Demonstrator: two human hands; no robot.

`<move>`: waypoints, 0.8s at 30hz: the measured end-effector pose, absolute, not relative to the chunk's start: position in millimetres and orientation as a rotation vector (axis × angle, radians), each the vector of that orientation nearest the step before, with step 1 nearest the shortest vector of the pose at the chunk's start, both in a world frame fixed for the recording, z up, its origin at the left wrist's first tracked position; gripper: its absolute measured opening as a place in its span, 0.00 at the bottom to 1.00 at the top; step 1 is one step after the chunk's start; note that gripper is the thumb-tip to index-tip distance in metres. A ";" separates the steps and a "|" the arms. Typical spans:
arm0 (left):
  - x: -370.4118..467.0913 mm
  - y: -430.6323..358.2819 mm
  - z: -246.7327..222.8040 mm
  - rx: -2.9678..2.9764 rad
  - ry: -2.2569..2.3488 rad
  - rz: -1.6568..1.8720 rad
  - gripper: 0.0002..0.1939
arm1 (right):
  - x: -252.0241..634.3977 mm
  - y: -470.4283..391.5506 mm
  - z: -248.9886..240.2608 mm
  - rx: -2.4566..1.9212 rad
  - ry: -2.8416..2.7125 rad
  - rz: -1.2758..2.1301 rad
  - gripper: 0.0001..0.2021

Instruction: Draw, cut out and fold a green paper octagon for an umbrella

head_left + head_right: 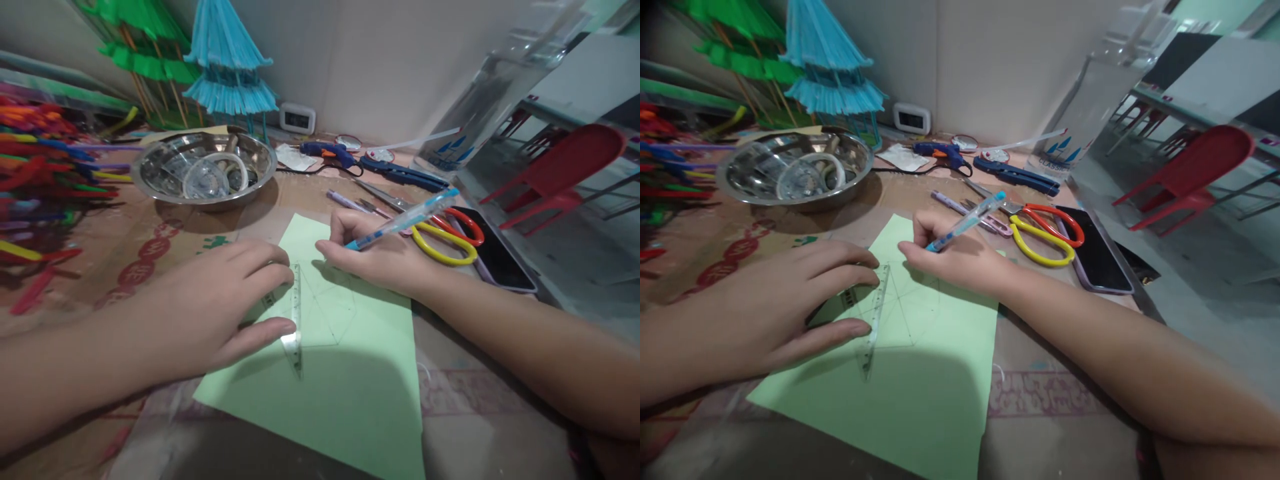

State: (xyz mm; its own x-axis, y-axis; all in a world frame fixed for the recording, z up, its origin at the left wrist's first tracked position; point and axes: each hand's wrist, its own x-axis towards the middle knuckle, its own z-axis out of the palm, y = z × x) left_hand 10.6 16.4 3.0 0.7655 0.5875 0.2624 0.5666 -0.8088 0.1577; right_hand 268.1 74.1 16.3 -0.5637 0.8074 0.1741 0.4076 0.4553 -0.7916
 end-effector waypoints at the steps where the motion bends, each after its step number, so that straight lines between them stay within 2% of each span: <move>1: 10.5 16.3 2.9 2.889 0.945 0.464 0.20 | 266.7 74.1 16.3 -1.038 -2.171 0.930 0.14; 24: 11.3 15.5 1.4 2.910 0.960 0.487 0.21 | 265.6 72.8 15.5 -1.115 -2.197 0.958 0.14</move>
State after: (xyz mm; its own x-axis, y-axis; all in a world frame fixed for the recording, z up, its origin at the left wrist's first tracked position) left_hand 11.3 15.5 1.4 0.7593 0.5862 0.2824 0.5739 -0.8079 0.1338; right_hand 265.6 72.8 15.5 -0.5441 0.8318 0.1097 0.4854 0.4186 -0.7676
